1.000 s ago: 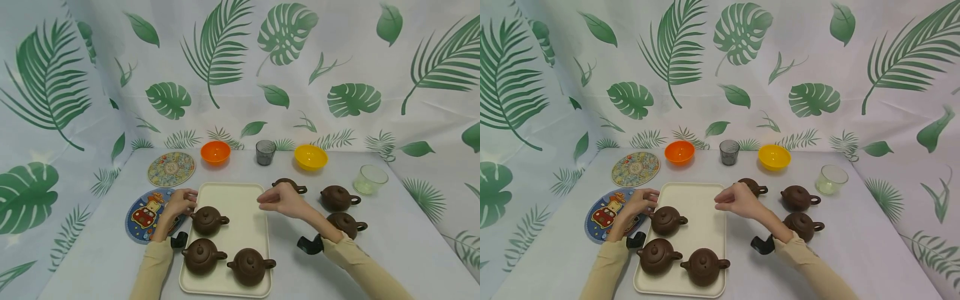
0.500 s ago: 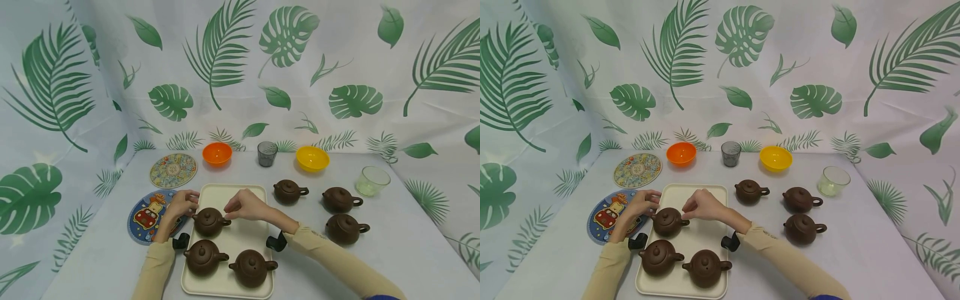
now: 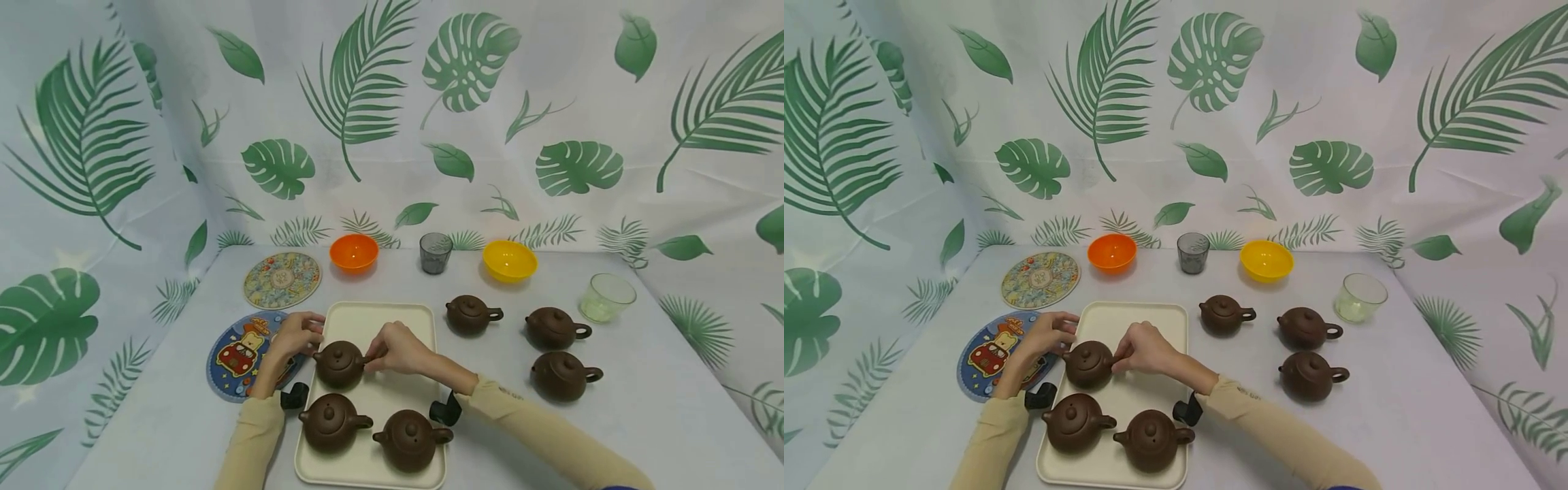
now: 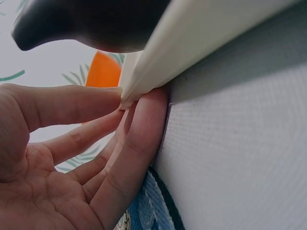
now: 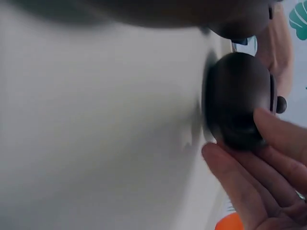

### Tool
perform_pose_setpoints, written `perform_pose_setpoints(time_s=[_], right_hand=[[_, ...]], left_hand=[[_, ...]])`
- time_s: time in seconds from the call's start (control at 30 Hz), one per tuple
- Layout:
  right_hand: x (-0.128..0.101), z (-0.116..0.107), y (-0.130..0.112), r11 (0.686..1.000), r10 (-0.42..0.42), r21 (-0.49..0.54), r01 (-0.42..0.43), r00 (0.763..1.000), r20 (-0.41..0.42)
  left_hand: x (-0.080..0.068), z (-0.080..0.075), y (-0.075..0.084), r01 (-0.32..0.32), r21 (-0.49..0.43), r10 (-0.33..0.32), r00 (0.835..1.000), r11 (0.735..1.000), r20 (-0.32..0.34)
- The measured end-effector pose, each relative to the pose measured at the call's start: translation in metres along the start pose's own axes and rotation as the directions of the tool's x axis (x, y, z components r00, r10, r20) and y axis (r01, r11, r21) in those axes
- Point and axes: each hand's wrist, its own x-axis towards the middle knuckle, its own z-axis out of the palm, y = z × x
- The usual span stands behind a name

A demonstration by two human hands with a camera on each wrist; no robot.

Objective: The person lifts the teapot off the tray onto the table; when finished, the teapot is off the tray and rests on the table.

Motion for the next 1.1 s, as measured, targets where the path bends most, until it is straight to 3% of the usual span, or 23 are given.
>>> perform_pose_setpoints(time_s=[0.2,0.33,0.63,0.87,1.1], right_hand=[[-0.003,0.001,0.004,0.998,-0.019,0.057,0.024,0.995,-0.094],[-0.01,-0.009,0.011,0.989,-0.001,0.15,0.014,0.996,-0.092],[-0.057,-0.06,0.04,0.982,-0.037,0.183,0.054,0.995,-0.096],[-0.109,-0.102,0.059,0.979,0.096,0.19,-0.073,0.988,-0.117],[-0.138,-0.117,0.074,0.976,0.193,0.136,-0.171,0.967,-0.168]], left_hand=[[0.001,0.002,-0.001,-0.006,-0.031,0.006,1.0,0.999,0.013],[0.002,0.004,-0.003,0.014,-0.055,-0.014,1.0,0.998,0.014],[-0.002,0.002,0.001,-0.04,-0.085,0.044,0.998,0.996,0.04],[0.001,0.003,0.001,0.02,-0.05,-0.02,1.0,0.999,0.016],[-0.003,0.001,0.003,0.027,-0.035,-0.027,1.0,0.999,-0.001]])
